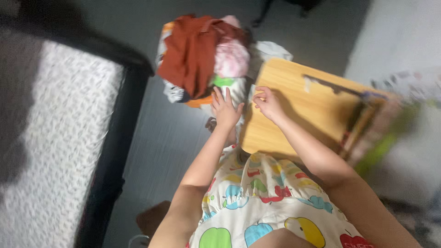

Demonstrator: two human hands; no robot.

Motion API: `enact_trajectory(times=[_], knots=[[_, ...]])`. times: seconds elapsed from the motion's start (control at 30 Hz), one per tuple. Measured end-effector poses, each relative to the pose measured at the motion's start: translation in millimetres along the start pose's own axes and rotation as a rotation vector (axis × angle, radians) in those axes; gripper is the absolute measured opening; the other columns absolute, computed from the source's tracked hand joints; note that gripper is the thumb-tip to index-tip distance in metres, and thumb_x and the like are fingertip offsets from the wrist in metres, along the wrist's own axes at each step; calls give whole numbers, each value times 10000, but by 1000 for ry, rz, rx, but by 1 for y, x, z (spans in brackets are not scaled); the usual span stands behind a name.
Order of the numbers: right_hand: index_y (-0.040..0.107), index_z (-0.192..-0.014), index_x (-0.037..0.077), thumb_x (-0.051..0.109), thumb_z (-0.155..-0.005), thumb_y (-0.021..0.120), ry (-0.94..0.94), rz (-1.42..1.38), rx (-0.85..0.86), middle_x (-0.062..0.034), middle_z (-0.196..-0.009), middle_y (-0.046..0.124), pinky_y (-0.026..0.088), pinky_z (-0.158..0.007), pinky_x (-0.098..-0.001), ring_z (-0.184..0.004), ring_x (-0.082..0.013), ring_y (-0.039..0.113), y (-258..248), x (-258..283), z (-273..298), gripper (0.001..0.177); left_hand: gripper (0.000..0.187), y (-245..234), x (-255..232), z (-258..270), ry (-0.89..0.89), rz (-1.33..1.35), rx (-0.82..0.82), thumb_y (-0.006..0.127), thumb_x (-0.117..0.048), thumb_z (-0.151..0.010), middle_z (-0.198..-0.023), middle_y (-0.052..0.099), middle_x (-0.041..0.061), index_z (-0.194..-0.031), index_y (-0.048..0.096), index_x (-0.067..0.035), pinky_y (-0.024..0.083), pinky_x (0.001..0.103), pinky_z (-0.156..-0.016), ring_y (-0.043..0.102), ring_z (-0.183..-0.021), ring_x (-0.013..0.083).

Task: The person folds several garments one by one on a small wooden table. They handle a rust-colored top, a pink patterned top, a blue plaid shirt, a yellow top, and a dark plaid shirt, smoothing and folding each before stacking them.

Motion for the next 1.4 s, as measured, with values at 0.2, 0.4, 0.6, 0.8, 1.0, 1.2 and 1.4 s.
enact_trajectory(times=[0.2,0.4,0.6,0.8,1.0,1.2,1.4], knots=[[527,-1481,181,303,-930,722,100,78,171,-21,-1186,653,550,-590,-293,-770,-142,690,93,16,-96,597,874,5,76,-49,-207,38,-36,769,-493,-824,-1661,57,299,-1548,402,-169,231,680,-1154,158,-1518,498],[579,-1490,224,286,-909,748,357,-223,327,-45,-1187,699,523,-671,-279,-827,-140,645,143,38,-145,608,803,5,116,-85,-291,148,-125,743,-498,-852,-1673,122,283,-1517,439,-166,241,669,-1151,176,-1527,503],[644,-1356,11,226,-898,746,265,-508,359,-52,-1196,744,536,-801,-331,-945,-212,690,166,41,-153,516,893,6,158,-114,-485,275,-222,723,-555,-886,-1636,207,279,-1563,372,-91,200,644,-1159,200,-1471,513],[630,-1024,-36,95,-929,736,208,-581,1107,-199,-1055,750,606,-953,-434,-1024,-304,753,119,24,-110,193,769,15,161,-149,-706,1805,68,761,-370,-789,-1431,576,118,-1443,487,-73,488,435,-1055,578,-1275,278],[698,-1077,7,75,-894,664,351,76,595,-165,-1131,694,607,-893,-373,-960,-211,724,47,36,-81,199,541,14,68,-147,-438,1544,448,707,-193,-784,-1207,680,167,-1239,636,91,521,387,-949,644,-1105,264],[667,-1137,26,148,-912,617,-77,-577,13,-142,-1180,682,583,-934,-389,-1032,-229,694,-51,95,-6,261,644,36,-37,-75,153,1014,935,839,-152,-882,-1311,588,151,-1357,524,147,430,364,-1025,506,-1194,216],[636,-1197,46,220,-929,569,-434,-1171,-247,-118,-1229,670,558,-976,-404,-1103,-247,664,-121,148,79,326,419,35,-120,-55,173,1255,1417,721,-280,-914,-1226,692,125,-1198,688,26,520,343,-982,664,-1102,192]])
Point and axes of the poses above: each hand's wrist, its own z-axis away from the middle knuckle, its own y-axis out of the palm, x = y × z, the point moved 1 cm from there along -z, towards the middle knuckle
